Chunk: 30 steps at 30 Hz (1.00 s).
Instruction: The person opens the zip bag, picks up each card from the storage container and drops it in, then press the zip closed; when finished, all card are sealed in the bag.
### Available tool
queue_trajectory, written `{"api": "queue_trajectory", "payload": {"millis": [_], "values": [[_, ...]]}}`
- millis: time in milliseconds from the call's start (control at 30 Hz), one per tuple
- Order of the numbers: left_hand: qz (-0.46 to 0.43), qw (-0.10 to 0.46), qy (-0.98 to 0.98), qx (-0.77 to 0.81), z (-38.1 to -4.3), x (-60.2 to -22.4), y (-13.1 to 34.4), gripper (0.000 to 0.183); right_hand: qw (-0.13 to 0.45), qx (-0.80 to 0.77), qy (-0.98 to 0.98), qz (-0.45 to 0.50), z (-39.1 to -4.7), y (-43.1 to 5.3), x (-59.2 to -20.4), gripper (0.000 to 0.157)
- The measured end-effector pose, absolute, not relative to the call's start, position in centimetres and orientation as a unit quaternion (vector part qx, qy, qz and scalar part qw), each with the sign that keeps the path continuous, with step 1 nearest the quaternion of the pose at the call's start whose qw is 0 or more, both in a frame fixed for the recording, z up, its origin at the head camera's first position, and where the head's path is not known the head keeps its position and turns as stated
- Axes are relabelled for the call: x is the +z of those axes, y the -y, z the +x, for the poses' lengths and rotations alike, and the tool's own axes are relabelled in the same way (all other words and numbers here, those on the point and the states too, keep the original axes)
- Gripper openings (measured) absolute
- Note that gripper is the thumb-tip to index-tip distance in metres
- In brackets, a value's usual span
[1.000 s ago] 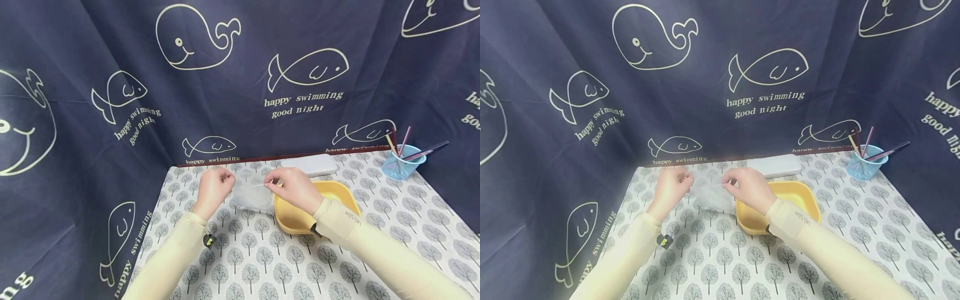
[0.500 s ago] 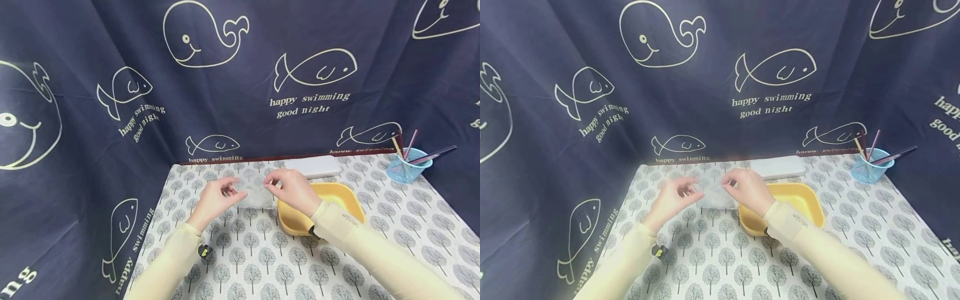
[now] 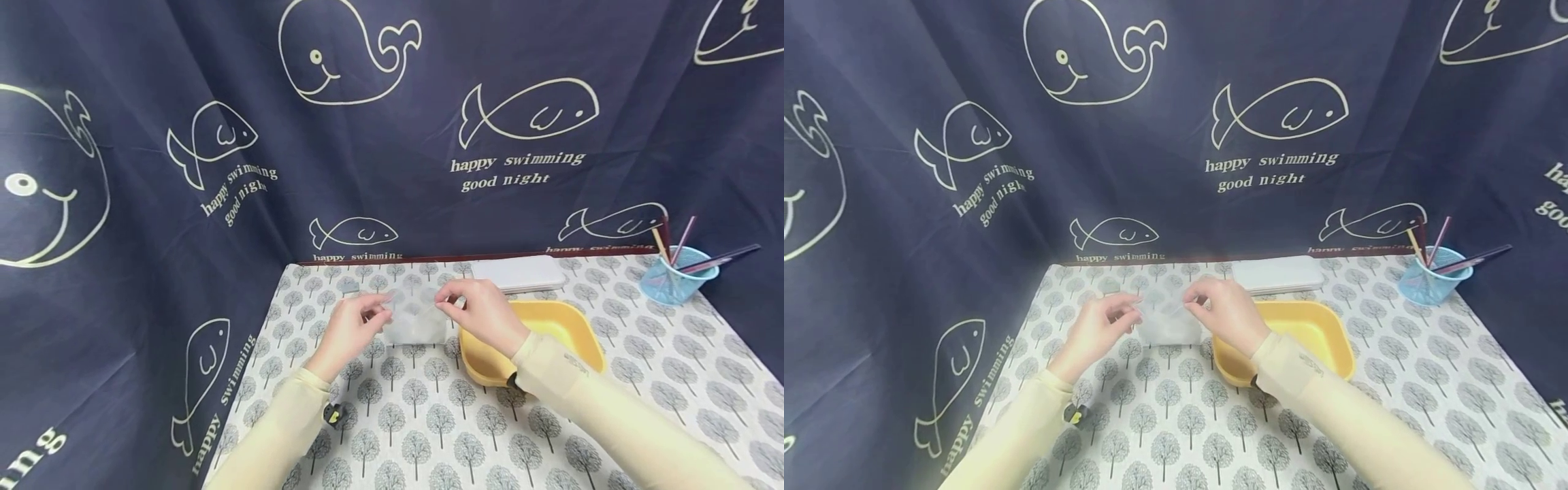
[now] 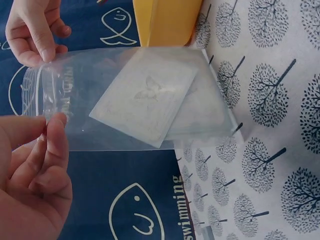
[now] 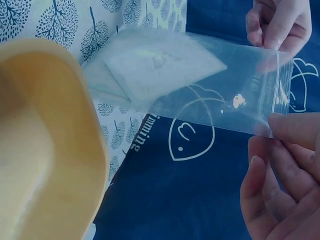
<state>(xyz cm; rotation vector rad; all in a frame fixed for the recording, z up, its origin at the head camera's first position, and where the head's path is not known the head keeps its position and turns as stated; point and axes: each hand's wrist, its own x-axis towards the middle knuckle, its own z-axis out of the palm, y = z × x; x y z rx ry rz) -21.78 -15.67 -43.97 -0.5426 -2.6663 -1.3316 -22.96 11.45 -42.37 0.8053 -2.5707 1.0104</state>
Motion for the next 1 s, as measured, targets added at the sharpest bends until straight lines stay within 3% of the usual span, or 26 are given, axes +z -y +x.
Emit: {"api": "queue_trajectory", "payload": {"millis": [233,400,633,1000], "values": [[-0.162,0.081,0.873,-0.453,-21.7,-44.5,16.2,0.012,0.119,0.363,0.888,0.254,-22.8,-12.2,-42.6,0.009],[-0.17,0.092,0.867,-0.46,-21.6,-44.6,16.4,0.008,0.133,0.372,0.881,0.261,-22.8,-12.3,-42.9,0.009],[-0.172,0.106,0.863,-0.464,-21.6,-44.9,16.8,0.007,0.15,0.375,0.875,0.269,-23.1,-12.1,-42.9,0.025],[-0.165,0.107,0.851,-0.488,-21.7,-44.6,17.1,0.007,0.08,0.4,0.863,0.298,-23.5,-11.8,-43.0,0.019]]}}
